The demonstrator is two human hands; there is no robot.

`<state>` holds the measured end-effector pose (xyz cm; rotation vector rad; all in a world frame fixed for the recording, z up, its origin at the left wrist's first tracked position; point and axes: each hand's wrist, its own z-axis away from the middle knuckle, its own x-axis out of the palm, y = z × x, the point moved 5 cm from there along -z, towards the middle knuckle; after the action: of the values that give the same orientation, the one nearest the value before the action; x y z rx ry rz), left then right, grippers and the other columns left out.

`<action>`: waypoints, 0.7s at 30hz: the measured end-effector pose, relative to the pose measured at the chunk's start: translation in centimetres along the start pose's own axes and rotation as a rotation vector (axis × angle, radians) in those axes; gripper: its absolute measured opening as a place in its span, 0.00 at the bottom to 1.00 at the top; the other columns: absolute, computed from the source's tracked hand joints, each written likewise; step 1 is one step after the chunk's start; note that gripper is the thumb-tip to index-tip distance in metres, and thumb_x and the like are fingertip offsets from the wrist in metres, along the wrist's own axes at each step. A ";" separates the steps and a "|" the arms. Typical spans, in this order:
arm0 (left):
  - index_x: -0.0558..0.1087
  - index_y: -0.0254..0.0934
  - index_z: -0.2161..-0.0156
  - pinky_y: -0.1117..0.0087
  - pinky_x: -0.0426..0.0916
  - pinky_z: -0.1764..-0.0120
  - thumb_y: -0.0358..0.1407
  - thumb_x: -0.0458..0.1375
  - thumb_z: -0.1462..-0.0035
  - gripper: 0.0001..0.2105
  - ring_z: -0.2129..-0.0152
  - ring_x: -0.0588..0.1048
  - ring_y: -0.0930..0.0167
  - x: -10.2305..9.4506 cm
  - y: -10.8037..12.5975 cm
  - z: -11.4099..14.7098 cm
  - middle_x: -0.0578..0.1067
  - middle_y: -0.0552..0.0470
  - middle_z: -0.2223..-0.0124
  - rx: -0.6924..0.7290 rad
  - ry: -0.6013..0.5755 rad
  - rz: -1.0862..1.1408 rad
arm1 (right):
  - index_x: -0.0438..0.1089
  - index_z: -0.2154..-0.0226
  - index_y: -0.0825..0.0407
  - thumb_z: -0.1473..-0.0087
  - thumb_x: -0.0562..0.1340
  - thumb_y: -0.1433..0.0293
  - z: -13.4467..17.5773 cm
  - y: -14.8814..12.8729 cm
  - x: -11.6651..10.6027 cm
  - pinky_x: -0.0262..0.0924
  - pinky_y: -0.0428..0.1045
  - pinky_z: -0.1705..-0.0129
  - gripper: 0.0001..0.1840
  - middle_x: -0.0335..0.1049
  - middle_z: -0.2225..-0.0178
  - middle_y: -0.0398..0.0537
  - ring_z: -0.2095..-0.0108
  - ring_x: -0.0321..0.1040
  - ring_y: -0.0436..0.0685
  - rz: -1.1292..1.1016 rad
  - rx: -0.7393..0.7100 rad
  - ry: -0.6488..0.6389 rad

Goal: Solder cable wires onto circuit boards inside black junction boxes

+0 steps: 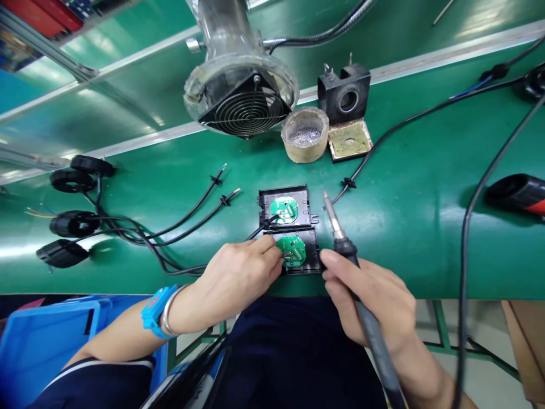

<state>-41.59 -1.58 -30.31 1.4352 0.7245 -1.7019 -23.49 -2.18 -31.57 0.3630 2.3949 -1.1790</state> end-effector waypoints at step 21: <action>0.69 0.37 0.69 0.67 0.51 0.78 0.34 0.52 0.41 0.07 0.77 0.69 0.72 -0.3 -1.7 -0.8 0.69 0.55 0.68 -0.105 -0.019 0.207 | 0.66 0.50 0.54 0.54 0.66 0.81 -0.4 -0.6 3.0 0.68 0.51 0.54 0.26 0.71 0.52 0.55 0.55 0.71 0.56 -0.014 -0.093 -0.113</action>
<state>-42.59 0.07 -30.31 1.3692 0.6232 -1.4953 -26.42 -2.08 -32.43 0.2439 2.3479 -1.0602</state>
